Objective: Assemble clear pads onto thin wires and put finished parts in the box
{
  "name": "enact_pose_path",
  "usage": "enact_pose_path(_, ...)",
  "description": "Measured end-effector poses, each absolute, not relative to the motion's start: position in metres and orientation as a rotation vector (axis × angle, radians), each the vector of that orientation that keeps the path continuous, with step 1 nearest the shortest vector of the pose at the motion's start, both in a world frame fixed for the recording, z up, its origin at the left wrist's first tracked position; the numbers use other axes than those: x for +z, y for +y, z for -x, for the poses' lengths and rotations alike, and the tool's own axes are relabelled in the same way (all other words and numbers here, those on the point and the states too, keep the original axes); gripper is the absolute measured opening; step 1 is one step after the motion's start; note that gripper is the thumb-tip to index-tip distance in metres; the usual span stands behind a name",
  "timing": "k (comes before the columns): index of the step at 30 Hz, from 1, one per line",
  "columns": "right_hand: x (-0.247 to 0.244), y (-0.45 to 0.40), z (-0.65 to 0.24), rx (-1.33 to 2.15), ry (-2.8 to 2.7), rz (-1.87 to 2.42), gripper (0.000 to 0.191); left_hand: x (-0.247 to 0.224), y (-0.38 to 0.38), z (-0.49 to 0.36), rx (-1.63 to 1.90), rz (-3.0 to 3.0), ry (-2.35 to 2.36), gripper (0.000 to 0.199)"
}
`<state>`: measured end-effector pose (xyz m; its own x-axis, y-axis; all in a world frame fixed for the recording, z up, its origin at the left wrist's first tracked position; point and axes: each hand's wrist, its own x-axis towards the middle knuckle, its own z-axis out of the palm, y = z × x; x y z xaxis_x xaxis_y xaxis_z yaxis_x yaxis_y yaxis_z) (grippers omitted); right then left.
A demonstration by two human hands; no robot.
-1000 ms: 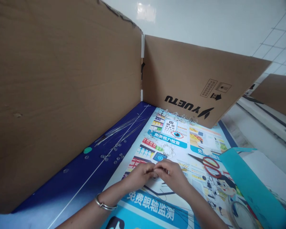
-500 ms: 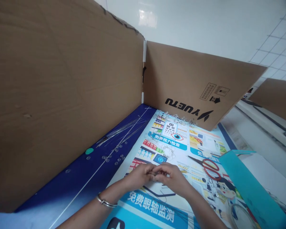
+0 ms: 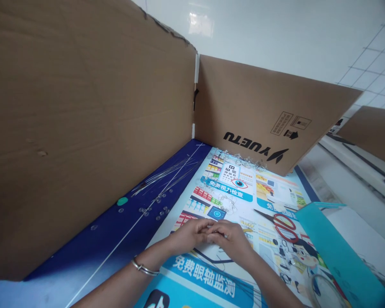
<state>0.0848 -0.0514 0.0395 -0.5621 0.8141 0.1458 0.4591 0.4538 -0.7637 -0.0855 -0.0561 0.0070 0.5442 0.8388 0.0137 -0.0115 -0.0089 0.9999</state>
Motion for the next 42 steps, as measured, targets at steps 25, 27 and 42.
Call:
enact_pose_path(25,0.032,-0.057,-0.081,0.921,-2.246,1.144,0.013,0.004,-0.051,0.099,0.658,-1.752,0.971,0.007)
enact_pose_path(27,0.033,-0.057,-0.081,0.930,-2.253,1.137,0.012,0.001,-0.052,0.097,0.670,-1.802,0.998,0.005)
enact_pose_path(42,0.028,-0.054,-0.082,0.907,-2.194,1.143,0.010,-0.018,-0.050,0.092,0.690,-1.905,1.081,0.010)
